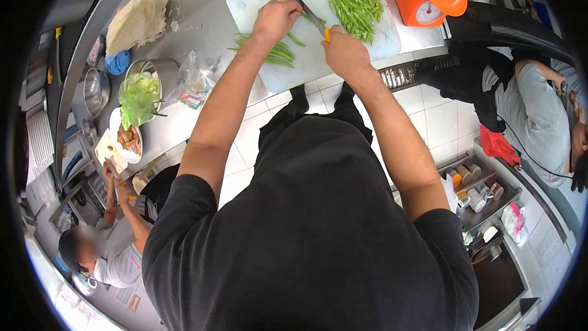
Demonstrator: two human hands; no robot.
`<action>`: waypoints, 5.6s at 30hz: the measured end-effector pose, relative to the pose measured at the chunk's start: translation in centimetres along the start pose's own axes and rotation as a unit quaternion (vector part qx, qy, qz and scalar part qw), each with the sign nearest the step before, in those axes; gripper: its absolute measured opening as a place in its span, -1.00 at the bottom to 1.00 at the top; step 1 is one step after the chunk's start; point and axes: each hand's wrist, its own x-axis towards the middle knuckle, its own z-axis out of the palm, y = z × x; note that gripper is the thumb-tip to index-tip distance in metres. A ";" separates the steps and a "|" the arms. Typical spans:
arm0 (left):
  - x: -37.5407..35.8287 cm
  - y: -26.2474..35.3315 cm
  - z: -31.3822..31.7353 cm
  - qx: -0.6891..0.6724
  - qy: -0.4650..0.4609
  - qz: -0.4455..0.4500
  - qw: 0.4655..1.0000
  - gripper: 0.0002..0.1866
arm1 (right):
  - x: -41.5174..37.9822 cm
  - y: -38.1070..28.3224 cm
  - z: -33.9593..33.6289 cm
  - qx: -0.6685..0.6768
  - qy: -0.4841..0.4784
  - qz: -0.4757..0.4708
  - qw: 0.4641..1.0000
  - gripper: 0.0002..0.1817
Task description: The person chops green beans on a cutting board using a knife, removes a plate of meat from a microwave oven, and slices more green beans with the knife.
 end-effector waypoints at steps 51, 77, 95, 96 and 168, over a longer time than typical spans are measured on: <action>0.9 -1.4 0.2 -0.011 -0.039 -0.051 0.998 -0.85 | 3.5 -1.4 -0.8 0.000 -0.038 -0.005 0.999 -0.58; -21.0 -14.5 -24.2 0.301 0.339 -0.283 0.845 -0.77 | -0.9 5.9 -0.5 0.007 0.076 0.045 0.996 -0.55; -4.2 1.1 -1.8 0.019 -0.054 -0.004 0.998 -0.91 | -2.5 1.0 0.3 0.006 0.019 -0.027 0.999 -0.62; -4.0 1.1 -1.6 0.008 -0.048 -0.002 0.999 -0.92 | -2.4 0.9 0.2 0.004 0.016 -0.030 0.999 -0.62; -4.3 -1.6 0.3 0.026 0.102 0.001 0.994 -0.84 | 0.2 -2.4 2.2 -0.030 -0.021 -0.012 0.999 -0.63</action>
